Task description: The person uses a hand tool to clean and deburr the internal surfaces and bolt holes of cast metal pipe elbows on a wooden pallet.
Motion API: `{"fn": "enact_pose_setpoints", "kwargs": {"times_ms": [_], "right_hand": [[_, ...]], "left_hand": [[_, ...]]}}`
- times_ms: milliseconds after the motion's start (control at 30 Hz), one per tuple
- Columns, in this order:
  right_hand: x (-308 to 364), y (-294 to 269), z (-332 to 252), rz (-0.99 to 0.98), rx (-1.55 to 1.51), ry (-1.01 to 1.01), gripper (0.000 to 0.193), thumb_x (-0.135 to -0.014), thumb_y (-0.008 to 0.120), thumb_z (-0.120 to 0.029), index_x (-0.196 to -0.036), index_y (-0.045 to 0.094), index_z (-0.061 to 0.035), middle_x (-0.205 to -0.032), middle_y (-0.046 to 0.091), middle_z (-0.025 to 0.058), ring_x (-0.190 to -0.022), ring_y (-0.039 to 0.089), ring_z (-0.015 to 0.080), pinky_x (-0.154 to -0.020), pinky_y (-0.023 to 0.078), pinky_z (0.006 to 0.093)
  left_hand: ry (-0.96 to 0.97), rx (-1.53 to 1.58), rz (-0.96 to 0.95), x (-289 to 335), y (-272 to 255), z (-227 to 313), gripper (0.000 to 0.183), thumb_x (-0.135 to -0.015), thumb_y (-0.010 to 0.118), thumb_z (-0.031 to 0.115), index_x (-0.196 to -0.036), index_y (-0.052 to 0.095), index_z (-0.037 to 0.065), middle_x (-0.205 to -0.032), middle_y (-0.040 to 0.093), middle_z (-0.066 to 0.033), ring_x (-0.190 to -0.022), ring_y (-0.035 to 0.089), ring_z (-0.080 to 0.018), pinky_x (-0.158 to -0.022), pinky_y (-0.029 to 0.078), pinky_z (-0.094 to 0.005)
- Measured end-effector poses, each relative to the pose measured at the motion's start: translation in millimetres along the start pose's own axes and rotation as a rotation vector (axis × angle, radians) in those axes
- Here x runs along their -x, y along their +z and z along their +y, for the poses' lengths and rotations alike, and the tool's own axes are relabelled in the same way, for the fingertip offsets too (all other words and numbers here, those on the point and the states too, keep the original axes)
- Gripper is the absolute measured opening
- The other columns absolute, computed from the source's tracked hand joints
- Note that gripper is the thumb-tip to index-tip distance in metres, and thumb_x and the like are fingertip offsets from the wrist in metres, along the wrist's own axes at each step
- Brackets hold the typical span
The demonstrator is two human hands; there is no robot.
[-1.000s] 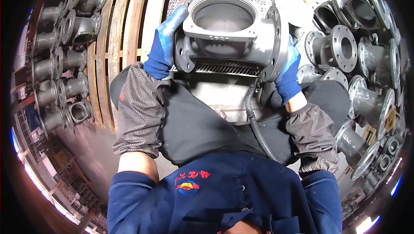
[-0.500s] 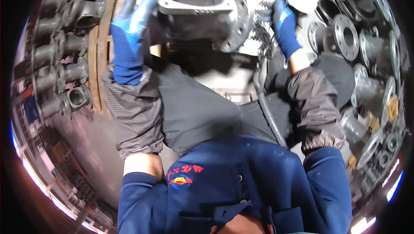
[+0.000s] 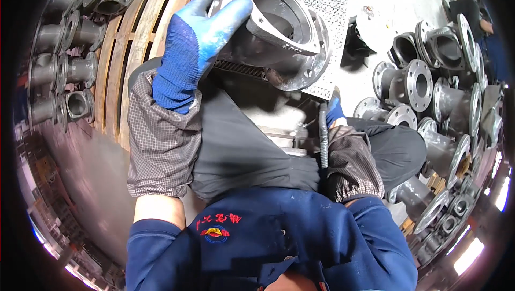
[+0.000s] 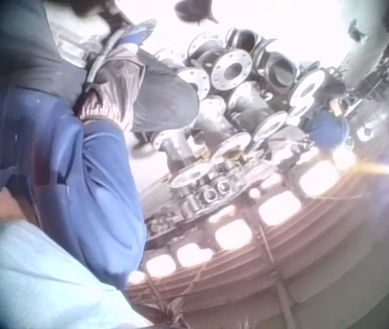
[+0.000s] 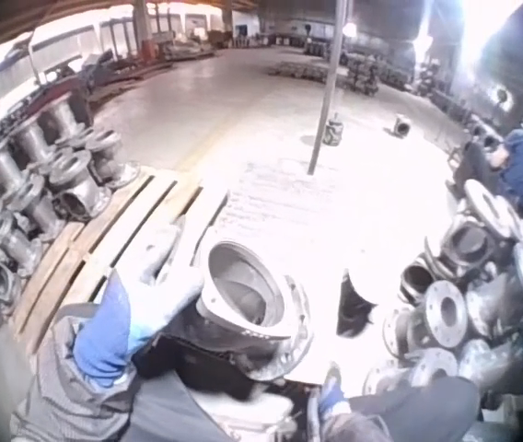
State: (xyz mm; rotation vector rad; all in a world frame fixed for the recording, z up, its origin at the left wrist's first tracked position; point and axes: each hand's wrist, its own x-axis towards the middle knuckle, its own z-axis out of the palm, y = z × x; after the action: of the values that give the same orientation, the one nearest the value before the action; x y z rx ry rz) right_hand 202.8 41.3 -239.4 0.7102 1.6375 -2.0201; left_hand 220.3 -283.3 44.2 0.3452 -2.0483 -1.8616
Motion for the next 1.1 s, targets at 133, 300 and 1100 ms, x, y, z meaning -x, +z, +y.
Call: {"fn": "enact_pose_setpoints", "kwargs": {"times_ms": [133,300,1100], "right_hand": [[3.1,-7.1,-41.2,-0.112,0.363,-0.192,0.019,-0.086,0.052,-0.015,-0.083,0.061,0.0014,-0.07,0.062,0.0117,-0.062,0.057,0.0208,-0.058,0.044,0.0293],[47.5,46.6,-156.9,-0.059,0.03,-0.105,0.012,-0.083,0.058,-0.01,-0.085,0.061,0.0013,-0.083,0.067,0.0133,-0.061,0.059,0.0157,-0.057,0.046,0.0224],[179.0,205.8,-172.3,-0.586,0.907,-0.871,0.032,-0.081,0.063,-0.035,-0.081,0.063,-0.0029,-0.069,0.061,0.0121,-0.064,0.062,0.0263,-0.056,0.048,0.0338]], "left_hand": [[0.399,-0.618,-0.102,-10.4,-19.9,-12.5,0.06,-0.083,0.066,0.017,-0.132,0.04,-0.008,-0.132,0.046,-0.0218,-0.118,0.049,-0.0225,-0.097,0.04,-0.028],[0.257,-0.405,0.055,-1.5,-10.2,-17.0,0.036,-0.084,0.061,0.008,-0.12,0.059,0.009,-0.13,0.046,-0.0274,-0.12,0.049,-0.0327,-0.098,0.04,-0.0322],[0.659,-0.495,-0.22,-5.2,-8.9,-33.7,0.044,-0.095,0.043,0.016,-0.136,0.039,0.0,-0.135,0.044,-0.0196,-0.125,0.045,-0.0277,-0.105,0.033,-0.0345]]}}
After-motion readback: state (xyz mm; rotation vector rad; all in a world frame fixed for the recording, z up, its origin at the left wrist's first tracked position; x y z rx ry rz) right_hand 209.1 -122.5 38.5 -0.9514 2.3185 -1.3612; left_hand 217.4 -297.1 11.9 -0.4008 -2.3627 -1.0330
